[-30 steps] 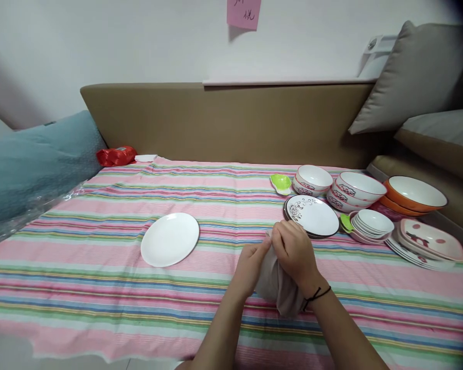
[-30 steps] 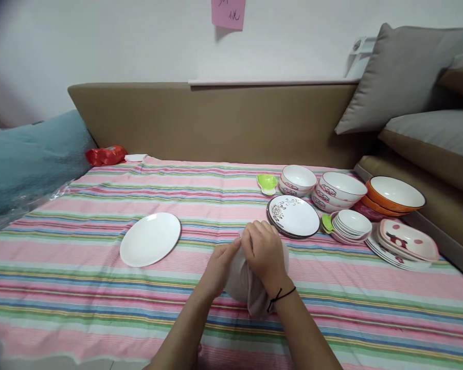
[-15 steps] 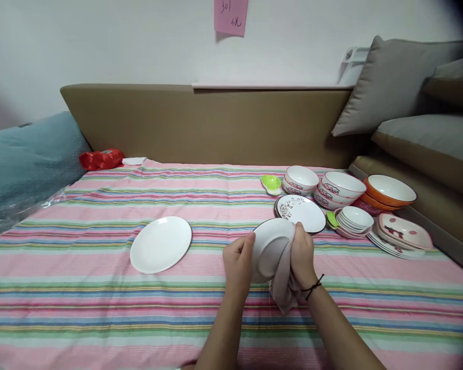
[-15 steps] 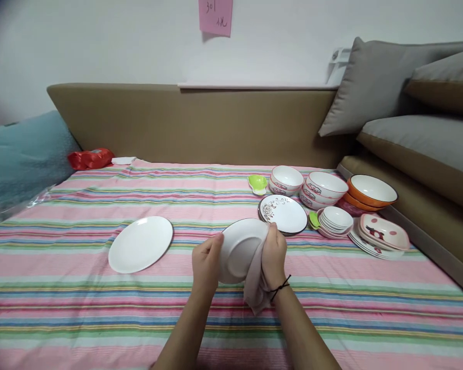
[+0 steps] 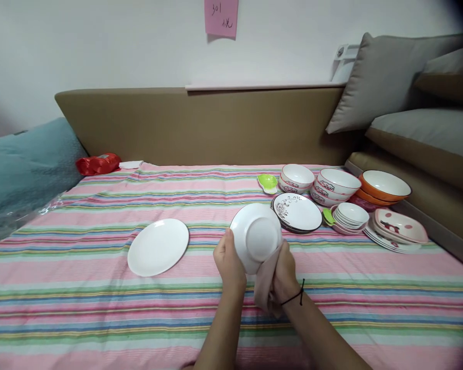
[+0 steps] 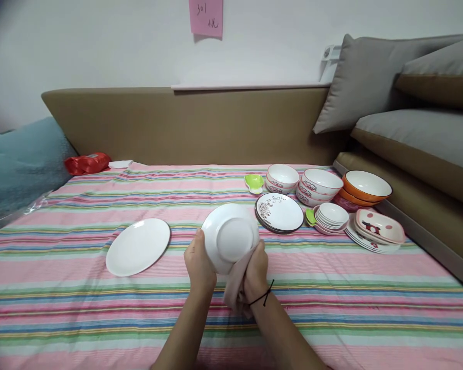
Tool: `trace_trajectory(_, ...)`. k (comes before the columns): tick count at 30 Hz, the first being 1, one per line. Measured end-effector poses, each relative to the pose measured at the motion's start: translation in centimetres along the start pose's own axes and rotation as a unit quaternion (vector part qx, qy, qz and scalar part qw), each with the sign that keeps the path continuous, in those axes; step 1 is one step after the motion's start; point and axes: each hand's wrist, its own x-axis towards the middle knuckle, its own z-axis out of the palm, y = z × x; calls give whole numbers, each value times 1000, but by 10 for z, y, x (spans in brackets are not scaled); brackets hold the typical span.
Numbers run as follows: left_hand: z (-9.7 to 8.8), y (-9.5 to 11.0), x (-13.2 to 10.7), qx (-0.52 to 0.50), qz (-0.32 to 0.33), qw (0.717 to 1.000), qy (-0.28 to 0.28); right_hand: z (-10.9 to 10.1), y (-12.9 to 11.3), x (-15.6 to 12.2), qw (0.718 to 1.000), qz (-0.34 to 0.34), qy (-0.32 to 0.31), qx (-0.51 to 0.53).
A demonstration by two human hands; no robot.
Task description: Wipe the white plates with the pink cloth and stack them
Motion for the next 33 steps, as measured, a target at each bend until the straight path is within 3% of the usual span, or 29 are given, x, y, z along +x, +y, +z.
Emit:
trace_trajectory(2,-1,3,6,-24,8,999,-45,-9,-19,12,997,39,67,10)
trace_trajectory(3,-3,5,8,-17,17,997,-70,-15,-29,18,997,21,78,-6)
trace_trajectory(6,-8,10,14,40,28,991,-125,-31,-53,31,976,-149,79,-139)
trace_trajectory(9,-8,10,12,97,66,981,-153,-36,-61,30,908,-322,8,-267)
trace_trajectory(11,-5,7,8,122,97,978,-136,-34,-62,25,868,-397,-40,-295)
trace_trajectory(15,3,0,3,160,69,985,-8,-25,-60,13,830,-463,-64,-305)
trace_trajectory(18,6,-1,6,154,35,987,44,-20,-55,7,838,-459,-60,-289)
trace_trajectory(24,-2,0,25,-68,-72,982,161,-9,-41,-7,936,-314,-2,-156)
trace_trajectory(28,-6,-8,34,-193,-106,959,178,-6,-39,-14,926,-352,-2,-140)
trace_trajectory(33,-1,-16,37,-265,-162,946,93,-7,-36,-17,896,-411,-24,-164)
